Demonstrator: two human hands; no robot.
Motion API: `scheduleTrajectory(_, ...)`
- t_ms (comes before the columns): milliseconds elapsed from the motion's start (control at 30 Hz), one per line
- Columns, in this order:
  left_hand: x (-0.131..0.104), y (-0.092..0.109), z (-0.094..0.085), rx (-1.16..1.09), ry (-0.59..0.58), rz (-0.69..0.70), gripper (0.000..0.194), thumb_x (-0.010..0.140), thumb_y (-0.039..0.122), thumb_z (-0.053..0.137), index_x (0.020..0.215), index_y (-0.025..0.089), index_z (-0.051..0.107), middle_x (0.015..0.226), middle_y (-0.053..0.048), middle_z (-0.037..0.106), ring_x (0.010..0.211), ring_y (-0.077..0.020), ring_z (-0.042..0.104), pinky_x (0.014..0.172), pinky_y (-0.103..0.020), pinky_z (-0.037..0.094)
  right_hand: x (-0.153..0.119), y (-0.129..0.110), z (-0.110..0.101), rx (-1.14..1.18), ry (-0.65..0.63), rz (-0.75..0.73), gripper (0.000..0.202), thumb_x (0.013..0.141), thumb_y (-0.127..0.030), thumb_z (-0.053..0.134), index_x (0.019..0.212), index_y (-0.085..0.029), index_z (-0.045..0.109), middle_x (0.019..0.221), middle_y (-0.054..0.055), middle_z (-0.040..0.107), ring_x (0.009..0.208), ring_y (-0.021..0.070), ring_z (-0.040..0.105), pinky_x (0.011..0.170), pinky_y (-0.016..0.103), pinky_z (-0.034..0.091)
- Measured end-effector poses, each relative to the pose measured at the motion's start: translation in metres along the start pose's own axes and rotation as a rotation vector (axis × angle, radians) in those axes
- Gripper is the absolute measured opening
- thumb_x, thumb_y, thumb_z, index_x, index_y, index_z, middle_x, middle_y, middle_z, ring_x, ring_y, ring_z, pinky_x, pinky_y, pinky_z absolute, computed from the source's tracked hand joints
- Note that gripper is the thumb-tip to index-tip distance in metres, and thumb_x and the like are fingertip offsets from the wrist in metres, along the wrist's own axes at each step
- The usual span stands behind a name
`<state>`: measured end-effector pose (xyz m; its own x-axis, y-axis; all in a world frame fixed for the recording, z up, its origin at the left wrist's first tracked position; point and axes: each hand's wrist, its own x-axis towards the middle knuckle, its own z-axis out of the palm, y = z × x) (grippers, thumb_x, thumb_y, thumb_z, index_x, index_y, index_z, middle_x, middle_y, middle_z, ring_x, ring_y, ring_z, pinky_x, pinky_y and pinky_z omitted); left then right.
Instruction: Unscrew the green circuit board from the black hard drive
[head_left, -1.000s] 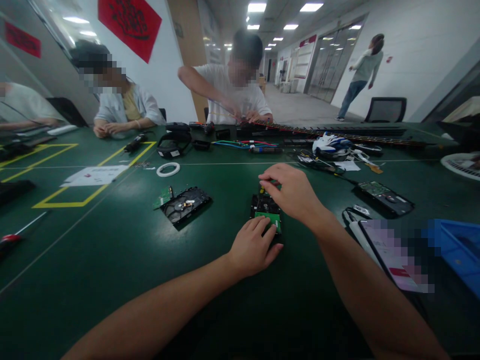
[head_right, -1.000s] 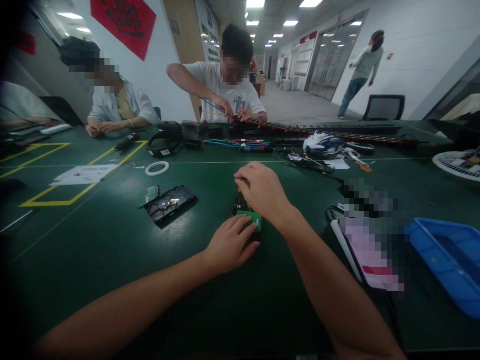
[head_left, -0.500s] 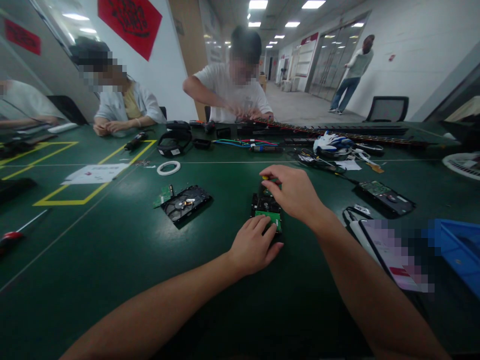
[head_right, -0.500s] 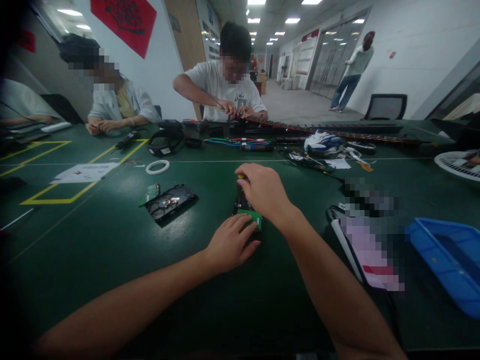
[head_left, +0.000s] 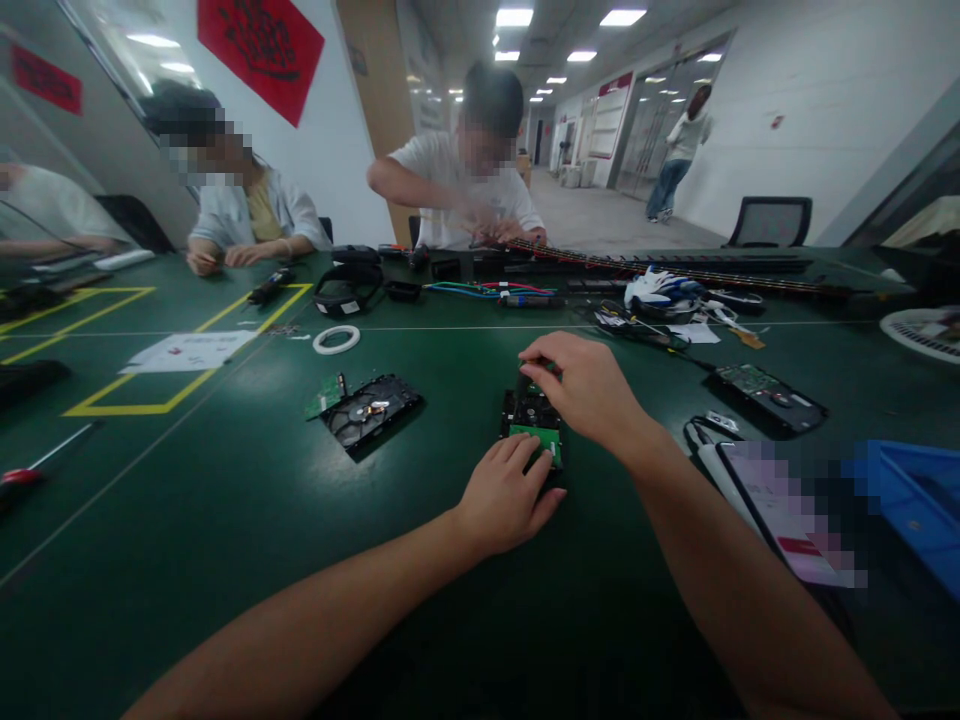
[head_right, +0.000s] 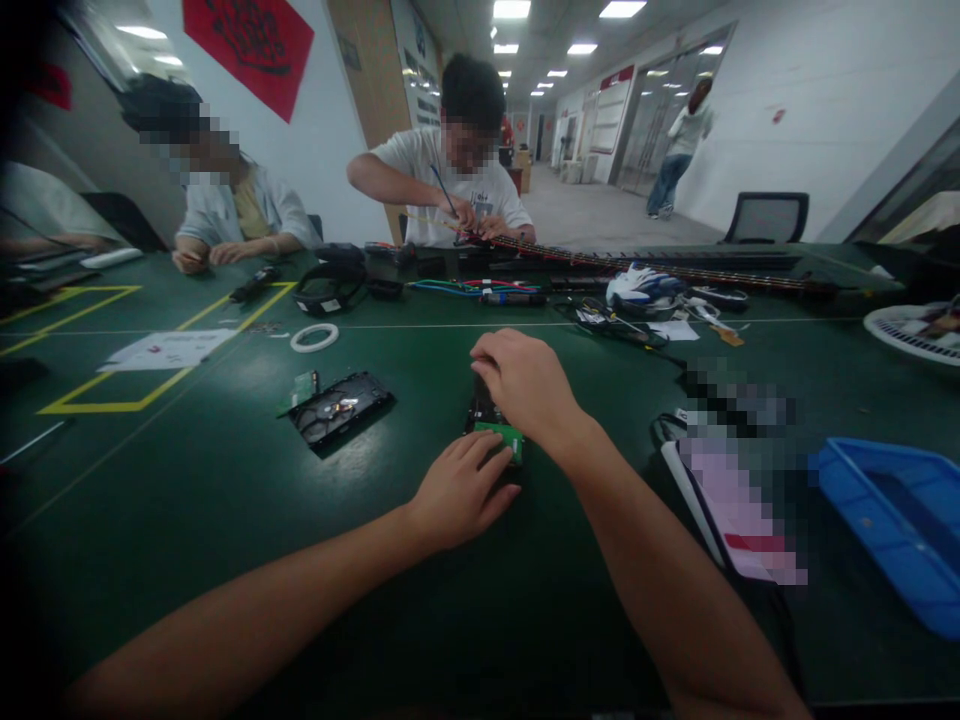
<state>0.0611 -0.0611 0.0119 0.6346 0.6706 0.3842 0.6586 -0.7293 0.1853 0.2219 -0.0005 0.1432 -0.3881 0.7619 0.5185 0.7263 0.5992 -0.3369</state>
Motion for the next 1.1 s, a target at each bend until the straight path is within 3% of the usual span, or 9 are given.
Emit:
scheduleTrajectory(233, 0.0002, 0.0001, -0.002, 0.026, -0.008, 0.005, 0.043, 0.104, 0.049, 0.052, 0.131, 0.017, 0.063, 0.138, -0.017, 0.061, 0.133, -0.0353, 0.056, 0.11, -0.054, 0.05, 0.0, -0.0032, -0.0008, 0.018, 0.002, 0.024, 0.008, 0.095, -0.019, 0.065, 0.101, -0.022, 0.07, 0.103, 0.005, 0.077, 0.092, 0.0217, 0.069, 0.085, 0.036, 0.05)
scheduleTrajectory(400, 0.0009, 0.0012, -0.0034, 0.019, -0.003, 0.006, 0.043, 0.104, 0.049, 0.052, 0.131, 0.017, 0.062, 0.137, -0.017, 0.061, 0.132, -0.0346, 0.056, 0.111, -0.054, 0.05, 0.0002, -0.0025, 0.0, -0.015, 0.017, 0.002, 0.005, 0.097, -0.025, 0.065, 0.095, -0.022, 0.069, 0.102, 0.006, 0.075, 0.095, 0.0224, 0.066, 0.087, 0.037, 0.049)
scheduleTrajectory(600, 0.0008, 0.0016, -0.0037, 0.019, -0.013, 0.003, 0.044, 0.105, 0.049, 0.05, 0.132, 0.016, 0.062, 0.137, -0.017, 0.061, 0.132, -0.0351, 0.056, 0.111, -0.053, 0.049, 0.0007, -0.0032, -0.0011, -0.02, 0.007, -0.006, 0.006, 0.096, -0.018, 0.064, 0.097, -0.021, 0.07, 0.102, 0.007, 0.073, 0.097, 0.0226, 0.066, 0.088, 0.036, 0.048)
scheduleTrajectory(1100, 0.0, 0.0008, -0.0009, 0.026, 0.0, 0.009, 0.044, 0.105, 0.05, 0.052, 0.131, 0.016, 0.063, 0.138, -0.017, 0.061, 0.133, -0.0352, 0.056, 0.111, -0.053, 0.049, 0.0006, -0.0027, -0.0003, 0.013, 0.002, -0.021, 0.006, 0.095, -0.017, 0.065, 0.095, -0.022, 0.068, 0.101, 0.005, 0.073, 0.098, 0.0226, 0.065, 0.089, 0.036, 0.047)
